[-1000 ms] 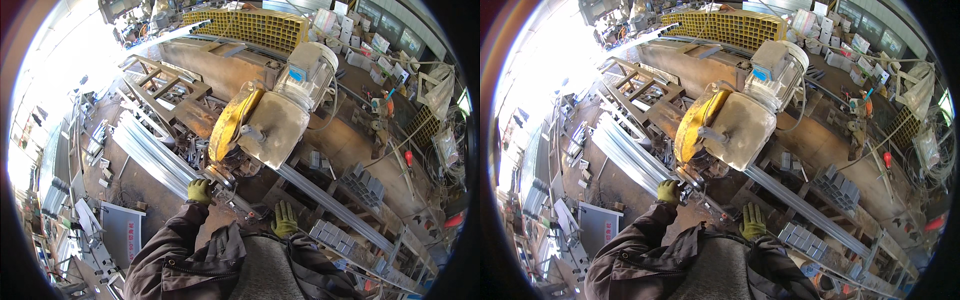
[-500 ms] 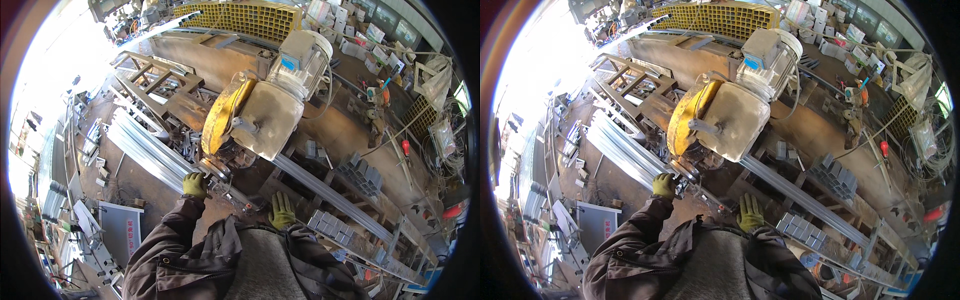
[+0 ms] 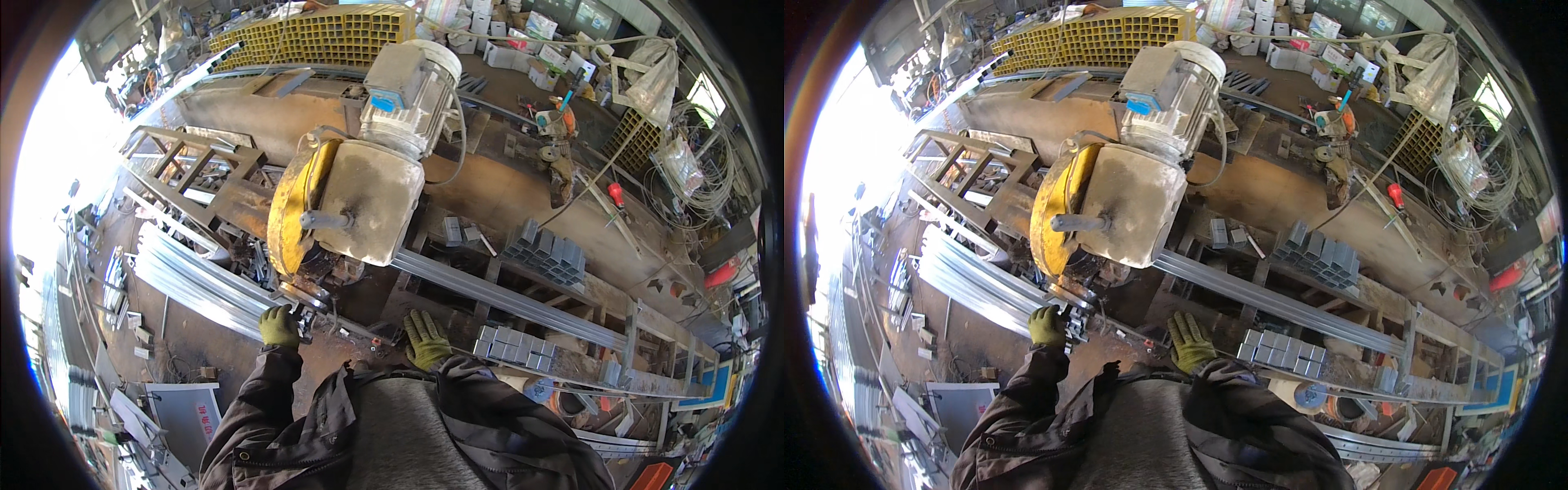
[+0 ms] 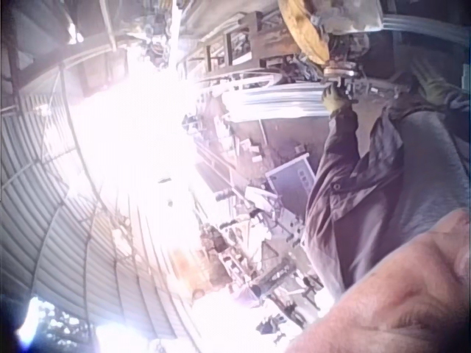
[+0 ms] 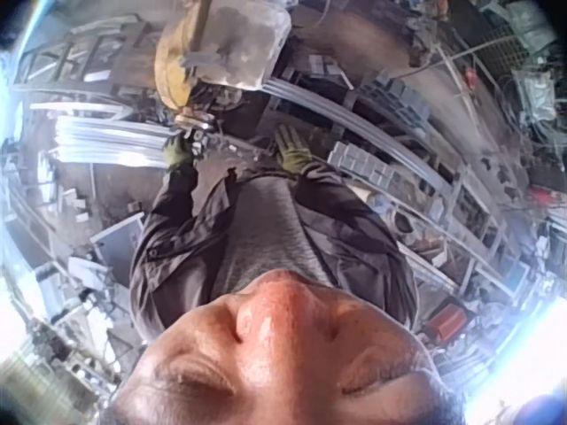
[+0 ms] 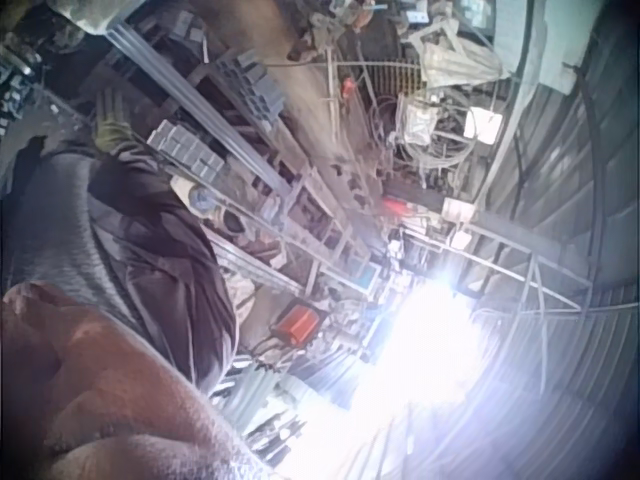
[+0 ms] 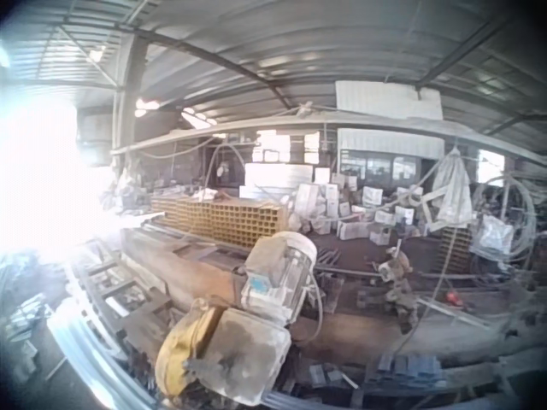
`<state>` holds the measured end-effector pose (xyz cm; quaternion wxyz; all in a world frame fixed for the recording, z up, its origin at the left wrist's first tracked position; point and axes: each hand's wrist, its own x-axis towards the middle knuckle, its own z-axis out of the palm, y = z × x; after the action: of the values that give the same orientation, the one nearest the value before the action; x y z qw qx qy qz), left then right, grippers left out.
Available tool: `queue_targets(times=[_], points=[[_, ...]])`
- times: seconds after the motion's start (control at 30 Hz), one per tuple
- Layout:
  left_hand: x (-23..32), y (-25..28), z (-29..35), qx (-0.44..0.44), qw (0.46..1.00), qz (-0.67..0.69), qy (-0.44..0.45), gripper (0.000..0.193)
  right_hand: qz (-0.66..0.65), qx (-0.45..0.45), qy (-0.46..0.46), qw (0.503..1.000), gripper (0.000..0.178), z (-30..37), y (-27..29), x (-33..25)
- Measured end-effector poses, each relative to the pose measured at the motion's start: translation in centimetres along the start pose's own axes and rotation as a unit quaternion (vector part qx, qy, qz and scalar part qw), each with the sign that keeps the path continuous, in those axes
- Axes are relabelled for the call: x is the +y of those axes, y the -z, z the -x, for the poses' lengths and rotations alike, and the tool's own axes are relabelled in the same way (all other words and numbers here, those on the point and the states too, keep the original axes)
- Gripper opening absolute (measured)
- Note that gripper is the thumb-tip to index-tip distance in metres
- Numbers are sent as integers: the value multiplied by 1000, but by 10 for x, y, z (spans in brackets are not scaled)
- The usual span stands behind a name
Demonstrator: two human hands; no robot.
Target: The person repeatedly picks up long metal profiles, places them on a chop saw, and cuts them to length. After each cut, the person stacks the cut pieces on a nearby workbench. The process is repeated multiple times throughout the clip.
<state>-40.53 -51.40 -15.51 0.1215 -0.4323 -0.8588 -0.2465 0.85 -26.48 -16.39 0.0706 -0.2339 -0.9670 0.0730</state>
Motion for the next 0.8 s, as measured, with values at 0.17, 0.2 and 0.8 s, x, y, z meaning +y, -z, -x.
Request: queue_targets(times=[0.17, 0.2, 0.8], points=[[-2, 2, 0, -18, 1000, 2, -3, 38, -5, -33, -9, 999, 100, 0, 1, 0], [-3, 2, 1, -39, 999, -1, 13, 39, -18, 1, -1, 1000, 100, 0, 1, -1], [3, 9, -2, -27, 1000, -4, -3, 35, -23, -17, 1, 1000, 98, -1, 13, -1]])
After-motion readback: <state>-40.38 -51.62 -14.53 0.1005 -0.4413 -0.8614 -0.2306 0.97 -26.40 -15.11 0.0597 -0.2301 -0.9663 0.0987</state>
